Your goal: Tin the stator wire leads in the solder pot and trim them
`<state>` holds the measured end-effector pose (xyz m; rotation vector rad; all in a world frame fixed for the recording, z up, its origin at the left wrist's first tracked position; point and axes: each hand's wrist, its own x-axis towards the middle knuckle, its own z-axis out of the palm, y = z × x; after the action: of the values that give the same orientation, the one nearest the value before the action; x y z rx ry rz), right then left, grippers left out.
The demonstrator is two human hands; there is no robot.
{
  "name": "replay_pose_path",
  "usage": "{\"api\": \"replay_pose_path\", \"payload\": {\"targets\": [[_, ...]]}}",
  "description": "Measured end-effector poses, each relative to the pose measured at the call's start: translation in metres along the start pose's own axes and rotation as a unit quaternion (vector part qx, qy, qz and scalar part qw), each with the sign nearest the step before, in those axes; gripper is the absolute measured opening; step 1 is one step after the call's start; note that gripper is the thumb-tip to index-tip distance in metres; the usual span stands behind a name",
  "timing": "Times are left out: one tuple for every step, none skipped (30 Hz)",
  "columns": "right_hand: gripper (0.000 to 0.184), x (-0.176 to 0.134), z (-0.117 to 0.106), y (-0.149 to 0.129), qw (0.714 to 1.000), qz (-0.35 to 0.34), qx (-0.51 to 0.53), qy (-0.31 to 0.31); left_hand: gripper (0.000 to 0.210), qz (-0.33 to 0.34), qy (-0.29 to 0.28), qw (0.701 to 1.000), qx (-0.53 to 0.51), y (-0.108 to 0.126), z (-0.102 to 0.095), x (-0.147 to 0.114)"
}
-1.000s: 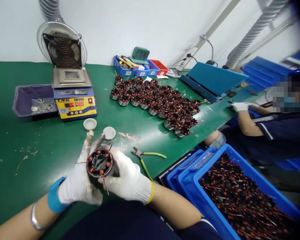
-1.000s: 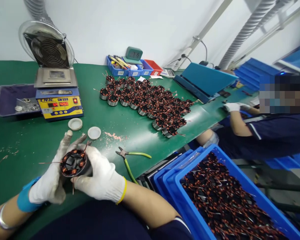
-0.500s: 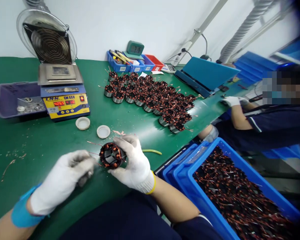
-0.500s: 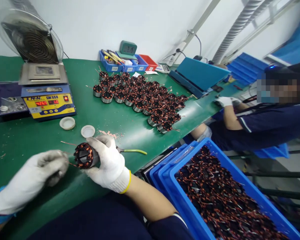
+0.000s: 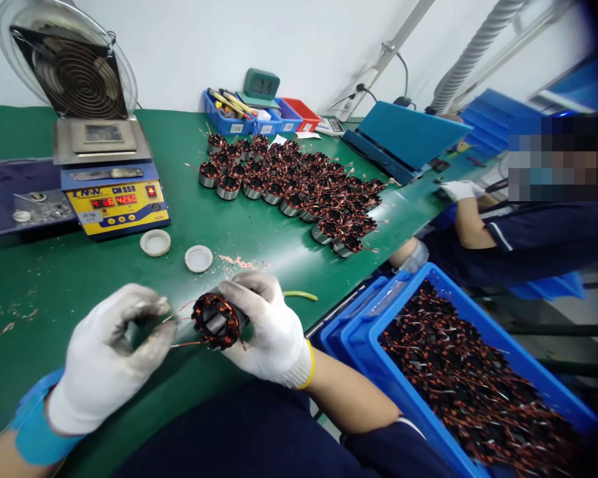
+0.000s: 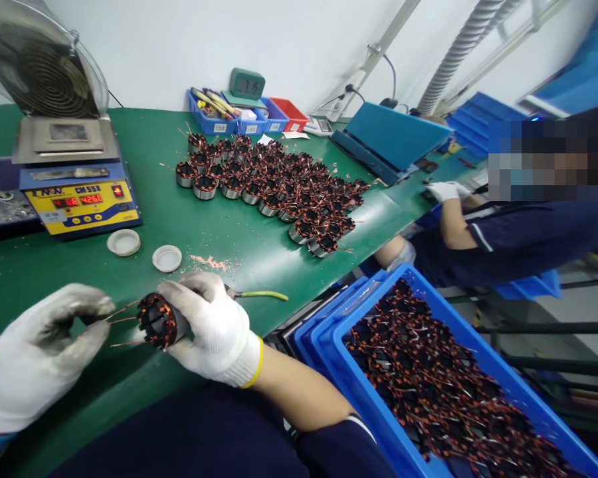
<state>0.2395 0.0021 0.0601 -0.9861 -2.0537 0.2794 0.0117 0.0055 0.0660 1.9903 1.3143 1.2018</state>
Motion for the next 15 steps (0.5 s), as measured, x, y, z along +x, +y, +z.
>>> {"api": "replay_pose_path", "payload": {"targets": [[0.071, 0.0, -0.001, -0.001, 1.0, 0.006, -0.006, 0.0, 0.006, -0.055, 0.006, 0.998, -0.031, 0.001, 0.002, 0.001], [0.072, 0.0, -0.002, -0.001, 1.0, 0.011, -0.013, 0.0, 0.009, -0.112, 0.005, 0.992, -0.061, 0.002, 0.004, 0.002], [0.072, 0.0, -0.003, -0.001, 1.0, 0.016, -0.02, -0.003, 0.012, -0.169, 0.002, 0.981, -0.09, 0.004, 0.006, 0.003], [0.071, -0.001, -0.003, -0.001, 0.999, 0.019, -0.026, -0.007, 0.015, -0.221, 0.004, 0.968, -0.117, 0.007, 0.009, 0.005], [0.07, -0.001, -0.002, -0.001, 0.999, 0.022, -0.034, -0.013, 0.017, -0.264, 0.013, 0.954, -0.139, 0.01, 0.012, 0.005], [0.069, -0.002, -0.002, -0.001, 0.999, 0.025, -0.042, -0.018, 0.018, -0.298, 0.026, 0.941, -0.156, 0.013, 0.014, 0.006], [0.067, -0.003, -0.001, -0.001, 0.998, 0.028, -0.05, -0.022, 0.018, -0.325, 0.037, 0.929, -0.172, 0.016, 0.016, 0.006], [0.066, -0.003, -0.001, 0.0, 0.997, 0.032, -0.057, -0.028, 0.019, -0.348, 0.042, 0.917, -0.189, 0.019, 0.018, 0.006], [0.066, -0.004, 0.0, 0.0, 0.997, 0.035, -0.06, -0.032, 0.019, -0.367, 0.044, 0.906, -0.208, 0.02, 0.02, 0.005], [0.066, -0.004, 0.0, 0.0, 0.997, 0.036, -0.061, -0.034, 0.02, -0.382, 0.043, 0.895, -0.224, 0.02, 0.021, 0.004], [0.067, -0.003, 0.0, 0.001, 0.997, 0.033, -0.06, -0.032, 0.021, -0.392, 0.044, 0.888, -0.235, 0.02, 0.022, 0.002], [0.067, -0.002, 0.0, 0.001, 0.998, 0.027, -0.057, -0.027, 0.021, -0.394, 0.045, 0.885, -0.243, 0.018, 0.023, 0.001], [0.068, -0.001, 0.0, 0.0, 0.998, 0.022, -0.055, -0.019, 0.022, -0.386, 0.051, 0.886, -0.251, 0.016, 0.024, -0.001], [0.068, 0.0, 0.0, 0.0, 0.998, 0.016, -0.053, -0.008, 0.022, -0.372, 0.063, 0.889, -0.261, 0.014, 0.024, -0.002], [0.068, 0.001, 0.0, 0.0, 0.999, 0.012, -0.051, 0.0, 0.023, -0.355, 0.08, 0.892, -0.267, 0.012, 0.024, -0.004]]}}
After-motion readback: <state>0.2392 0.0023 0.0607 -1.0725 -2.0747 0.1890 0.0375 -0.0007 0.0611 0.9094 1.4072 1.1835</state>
